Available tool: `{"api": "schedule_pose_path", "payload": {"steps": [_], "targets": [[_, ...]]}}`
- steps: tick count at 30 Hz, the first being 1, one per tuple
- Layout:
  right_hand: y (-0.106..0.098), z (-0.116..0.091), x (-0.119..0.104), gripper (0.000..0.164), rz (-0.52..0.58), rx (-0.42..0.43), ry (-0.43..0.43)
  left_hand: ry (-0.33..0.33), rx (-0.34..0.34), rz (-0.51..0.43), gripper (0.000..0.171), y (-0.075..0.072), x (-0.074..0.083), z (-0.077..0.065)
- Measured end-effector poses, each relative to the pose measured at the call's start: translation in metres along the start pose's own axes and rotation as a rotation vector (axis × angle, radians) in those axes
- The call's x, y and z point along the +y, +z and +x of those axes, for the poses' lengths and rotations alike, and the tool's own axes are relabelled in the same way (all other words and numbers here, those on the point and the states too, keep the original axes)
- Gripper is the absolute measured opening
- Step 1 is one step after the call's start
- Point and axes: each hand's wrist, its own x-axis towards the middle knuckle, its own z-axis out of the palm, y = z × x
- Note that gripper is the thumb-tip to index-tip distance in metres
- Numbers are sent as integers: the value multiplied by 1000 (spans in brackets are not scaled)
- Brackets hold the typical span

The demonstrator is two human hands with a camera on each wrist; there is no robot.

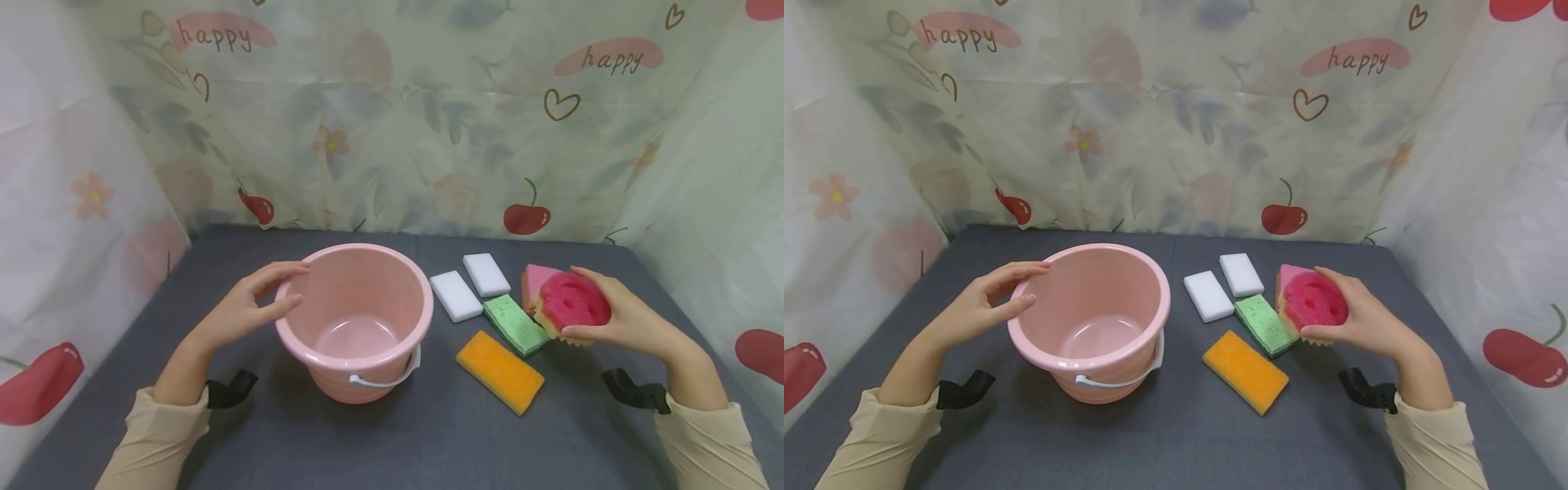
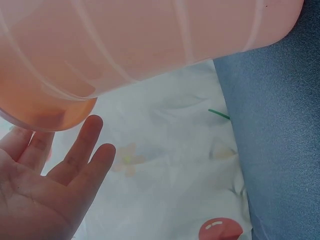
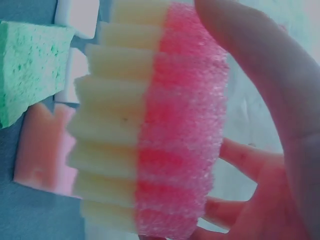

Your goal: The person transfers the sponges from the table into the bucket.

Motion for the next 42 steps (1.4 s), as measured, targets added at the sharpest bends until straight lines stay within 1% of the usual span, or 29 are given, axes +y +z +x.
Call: {"api": "schedule_pose_path", "payload": {"steps": [4, 10, 16, 18, 25, 31, 38, 42], "targets": [[-2, 4, -8, 102, -4, 32, -1, -9, -4, 1, 43, 0, 0, 0], [-3, 9, -20, 101, -5, 80, -36, -22, -6, 6, 44, -1, 0, 0], [-5, 14, -33, 104, -11, 112, -62, -36, -17, 13, 44, 0, 2, 0], [-5, 16, -37, 104, -13, 124, -78, -33, -17, 11, 44, 0, 2, 0], [-7, 21, -51, 99, -2, 148, -87, -18, -11, 3, 44, 0, 1, 0], [-8, 27, -64, 93, 12, 185, -133, -12, -7, 2, 44, 0, 1, 0], [-3, 31, -76, 89, 28, 237, -246, -10, -5, 0, 43, 0, 0, 0], [1, 34, -83, 88, 42, 257, -289, -13, -4, 0, 43, 0, 0, 0]]}}
